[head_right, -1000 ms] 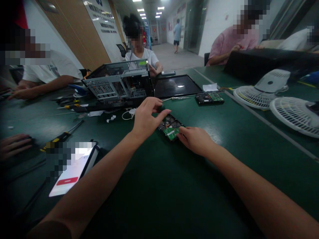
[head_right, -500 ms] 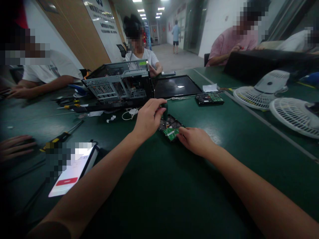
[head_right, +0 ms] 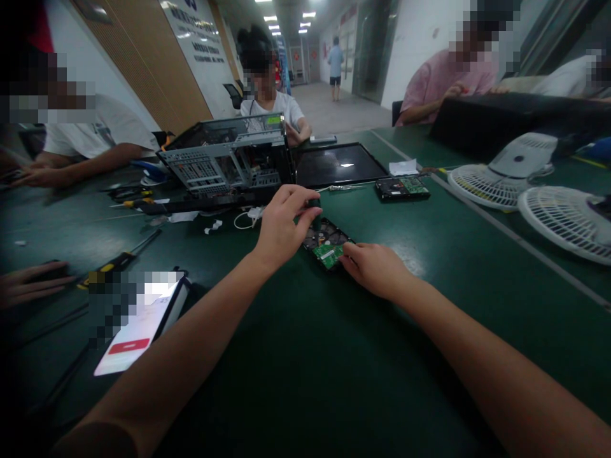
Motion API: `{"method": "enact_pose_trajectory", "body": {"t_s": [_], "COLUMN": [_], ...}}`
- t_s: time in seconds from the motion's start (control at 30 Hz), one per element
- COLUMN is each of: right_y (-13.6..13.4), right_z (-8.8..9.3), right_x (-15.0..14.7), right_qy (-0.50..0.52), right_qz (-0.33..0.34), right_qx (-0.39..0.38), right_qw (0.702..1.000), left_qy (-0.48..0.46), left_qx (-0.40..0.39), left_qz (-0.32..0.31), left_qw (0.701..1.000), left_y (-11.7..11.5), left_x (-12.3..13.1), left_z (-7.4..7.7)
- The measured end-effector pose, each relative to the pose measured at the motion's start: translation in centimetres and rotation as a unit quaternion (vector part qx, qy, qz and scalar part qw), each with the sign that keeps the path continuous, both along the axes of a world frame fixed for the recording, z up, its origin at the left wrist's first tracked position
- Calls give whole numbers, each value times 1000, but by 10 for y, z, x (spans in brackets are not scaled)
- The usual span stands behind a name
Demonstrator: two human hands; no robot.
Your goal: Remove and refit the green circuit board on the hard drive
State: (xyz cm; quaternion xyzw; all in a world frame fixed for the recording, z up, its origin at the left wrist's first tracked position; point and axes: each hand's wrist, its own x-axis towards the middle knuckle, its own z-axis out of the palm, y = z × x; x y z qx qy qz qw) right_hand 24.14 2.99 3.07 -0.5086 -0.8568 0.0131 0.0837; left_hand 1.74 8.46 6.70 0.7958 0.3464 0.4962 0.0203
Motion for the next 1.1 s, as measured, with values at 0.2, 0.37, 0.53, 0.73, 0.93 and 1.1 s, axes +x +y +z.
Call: {"method": "enact_pose_trajectory", "body": {"t_s": [0.2,0.37,0.53,0.73,0.93,1.1], "right_y": [0,0,0,0,0,0], "right_z": [0,0,1,2,0,0], "right_x": [1,1,0,0,1,1], "right_qy": [-5,3,6,-1,-3,-7], "right_qz": [1,6,2,5,5,4], "right_qx": [-9,-5,-10,-5,-6,-5], "right_qw": [1000,1000,1000,1000,1000,1000], "left_qy": [23,11,-12,-28,-12,15], "left_qx": [2,5,-9,-21,-18,-17], "left_qz": [19,-1,-1,7,-1,17], "left_qw": [1000,1000,1000,999,1000,1000], "left_y": [0,1,1,2,1,-1], "left_x": [-1,0,1,1,1,3], "left_z": [2,-1,-2,-3,-3,-2]}}
